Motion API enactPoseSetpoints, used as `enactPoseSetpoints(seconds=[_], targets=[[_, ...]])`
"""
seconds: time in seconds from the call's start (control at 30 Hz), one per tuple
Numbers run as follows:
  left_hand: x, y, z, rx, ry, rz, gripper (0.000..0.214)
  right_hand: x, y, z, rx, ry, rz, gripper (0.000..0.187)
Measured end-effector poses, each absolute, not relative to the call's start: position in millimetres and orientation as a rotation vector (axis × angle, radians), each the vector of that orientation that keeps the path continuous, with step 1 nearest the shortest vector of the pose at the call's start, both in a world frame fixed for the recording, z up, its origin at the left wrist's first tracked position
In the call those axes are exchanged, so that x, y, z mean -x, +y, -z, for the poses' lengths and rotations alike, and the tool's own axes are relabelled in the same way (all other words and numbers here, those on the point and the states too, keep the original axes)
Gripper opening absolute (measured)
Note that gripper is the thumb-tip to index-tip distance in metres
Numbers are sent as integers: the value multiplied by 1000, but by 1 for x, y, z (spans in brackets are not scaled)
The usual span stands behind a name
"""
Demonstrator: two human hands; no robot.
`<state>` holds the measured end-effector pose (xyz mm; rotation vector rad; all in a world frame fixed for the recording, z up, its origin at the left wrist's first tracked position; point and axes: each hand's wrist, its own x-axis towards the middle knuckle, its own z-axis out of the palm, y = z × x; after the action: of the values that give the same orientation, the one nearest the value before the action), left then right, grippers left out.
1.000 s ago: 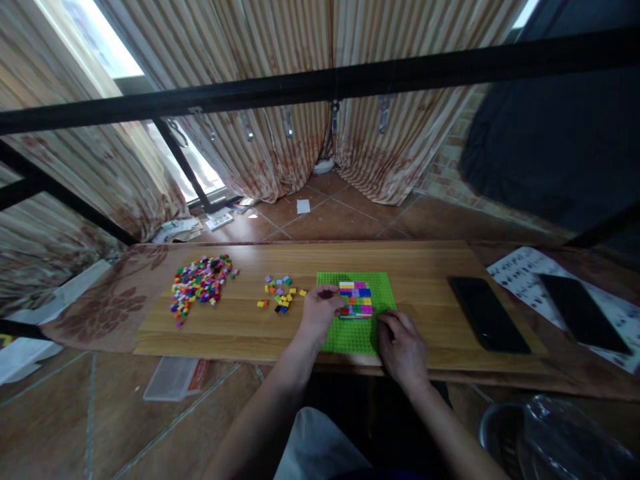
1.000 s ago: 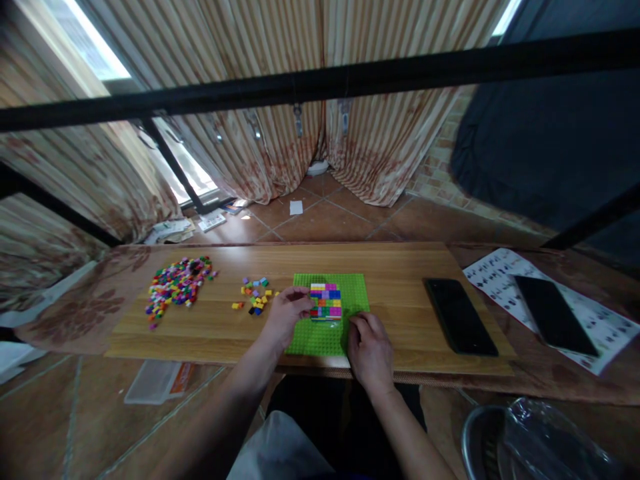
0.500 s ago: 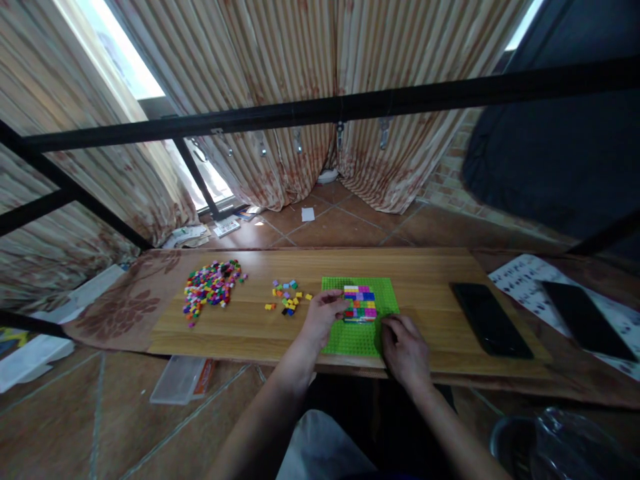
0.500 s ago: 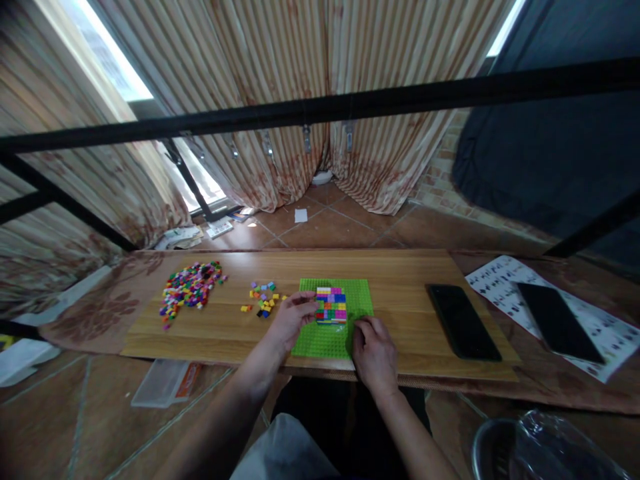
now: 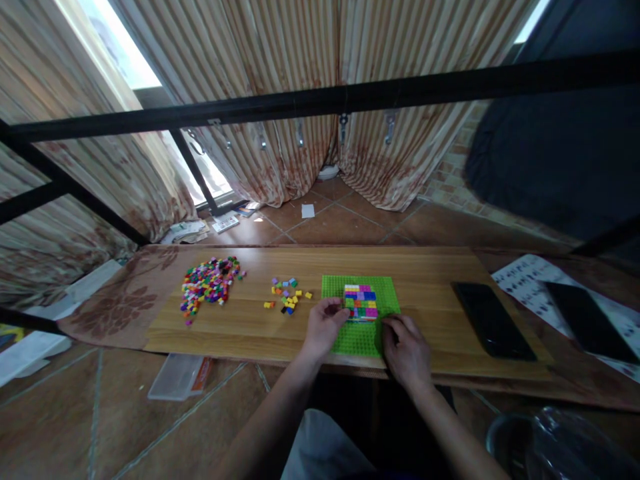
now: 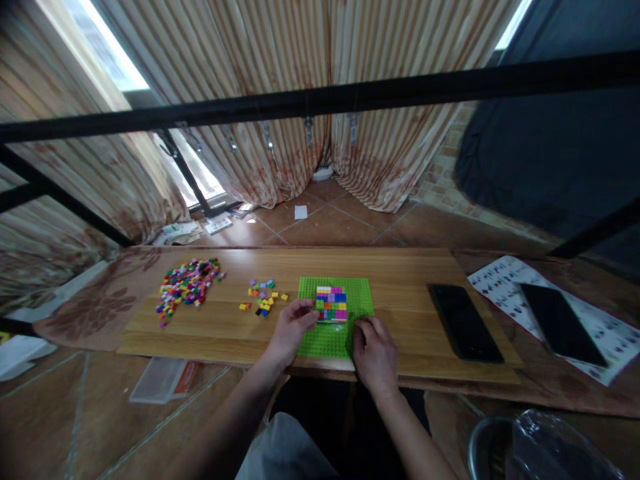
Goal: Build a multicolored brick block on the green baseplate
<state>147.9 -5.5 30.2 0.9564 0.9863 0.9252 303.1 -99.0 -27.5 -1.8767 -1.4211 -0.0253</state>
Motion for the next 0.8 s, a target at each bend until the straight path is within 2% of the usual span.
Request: enactPoseSetpoints(seconds=[0.57,0.8], targets=[[-150,-14,-18,-950,1003,-1044,24,-305,-100,28,1896,-1439,27,26],[-79,-10,-20,-1164,1174,-1183,20,-312,-100,27,1855,-1433,-39,26]])
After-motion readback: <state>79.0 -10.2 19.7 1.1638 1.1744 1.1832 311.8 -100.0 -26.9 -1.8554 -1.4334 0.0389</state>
